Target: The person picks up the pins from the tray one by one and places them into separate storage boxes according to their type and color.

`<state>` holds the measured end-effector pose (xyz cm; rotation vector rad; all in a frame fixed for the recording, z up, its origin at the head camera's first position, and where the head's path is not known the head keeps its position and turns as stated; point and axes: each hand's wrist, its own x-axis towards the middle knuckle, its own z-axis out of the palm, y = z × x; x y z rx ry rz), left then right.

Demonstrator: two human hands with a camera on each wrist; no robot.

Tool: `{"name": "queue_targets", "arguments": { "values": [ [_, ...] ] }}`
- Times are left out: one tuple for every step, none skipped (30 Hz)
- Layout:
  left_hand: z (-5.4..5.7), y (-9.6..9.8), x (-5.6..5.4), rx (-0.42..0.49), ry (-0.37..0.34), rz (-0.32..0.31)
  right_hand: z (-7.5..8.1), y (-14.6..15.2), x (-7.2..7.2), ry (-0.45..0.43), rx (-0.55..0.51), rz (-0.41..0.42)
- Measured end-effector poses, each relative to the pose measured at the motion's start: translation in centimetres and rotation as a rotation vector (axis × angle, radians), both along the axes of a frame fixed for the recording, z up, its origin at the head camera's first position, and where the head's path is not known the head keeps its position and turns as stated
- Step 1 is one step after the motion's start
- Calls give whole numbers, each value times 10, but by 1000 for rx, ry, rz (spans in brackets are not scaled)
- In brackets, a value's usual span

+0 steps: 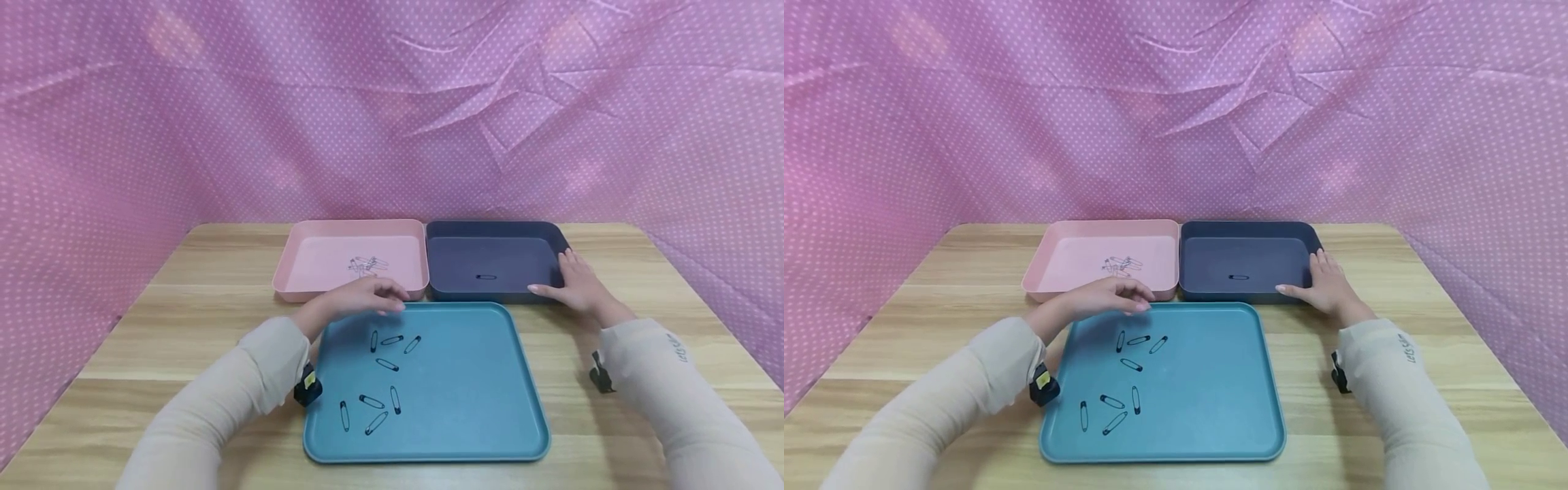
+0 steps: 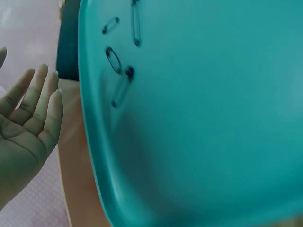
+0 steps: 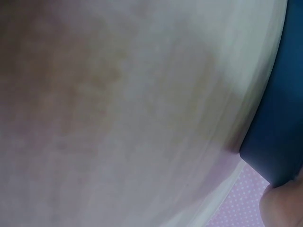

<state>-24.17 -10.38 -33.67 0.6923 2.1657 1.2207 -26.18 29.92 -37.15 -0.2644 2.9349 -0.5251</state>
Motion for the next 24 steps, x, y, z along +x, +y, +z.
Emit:
{"name": "queue_targets", "arguments": {
  "values": [
    [-2, -3, 0, -12, -7, 5, 0, 0, 0, 1, -2, 2],
    [-4, -6, -1, -22, -10, 7, 0, 0, 0, 1, -2, 3],
    [-6, -8, -1, -29, -15, 9, 0, 0, 0, -2, -1, 2],
    [-8, -11, -2, -34, -20, 6, 1, 0, 1, -1, -3, 3],
    [-10, -14, -3, -38, -23, 1, 1, 0, 1, -1, -5, 3],
    [-12, -16, -3, -41, -26, -6, 1, -1, 1, 2, -7, 4],
    [-13, -19, -4, -44, -28, -14, 1, -1, 2, 5, -10, 6],
    [-15, -22, -4, -45, -25, -27, 2, -1, 2, 7, -11, 7],
    [-16, -25, -4, -48, -22, -40, 2, -1, 2, 9, -12, 9],
    [-17, -27, -4, -49, -20, -56, 2, -1, 2, 12, -12, 10],
    [-18, -29, -4, -54, -6, -78, 1, -1, 2, 13, -11, 10],
    [-20, -31, -4, -57, -5, -90, 1, -1, 2, 14, -11, 11],
    [-21, -32, -4, -60, -5, -98, 1, -1, 2, 14, -11, 11],
    [-22, -33, -4, -61, -6, -103, 1, -1, 3, 14, -10, 12],
    [-23, -33, -4, -67, -11, -99, 1, 0, 2, 13, -8, 11],
    [-24, -34, -4, -72, -16, -95, 1, -1, 3, 13, -8, 11],
    [-26, -34, -4, -87, -10, -90, 1, 0, 2, 13, -9, 10],
    [-28, -34, -4, -105, -11, -77, 1, -1, 3, 13, -9, 10],
    [-29, -34, -4, -123, 0, -74, 1, -1, 3, 14, -9, 9],
    [-31, -34, -5, -139, 14, -75, 1, -1, 3, 17, -11, 11],
    [-33, -33, -5, -159, 31, -78, 1, -1, 3, 18, -12, 11],
    [-34, -33, -5, -173, 45, -84, 1, -1, 3, 22, -15, 13],
    [-35, -33, -5, -184, 57, -91, 1, -1, 3, 25, -18, 12],
    [-35, -33, -5, -187, 64, -97, 1, -1, 3, 28, -20, 13]
  ]
}}
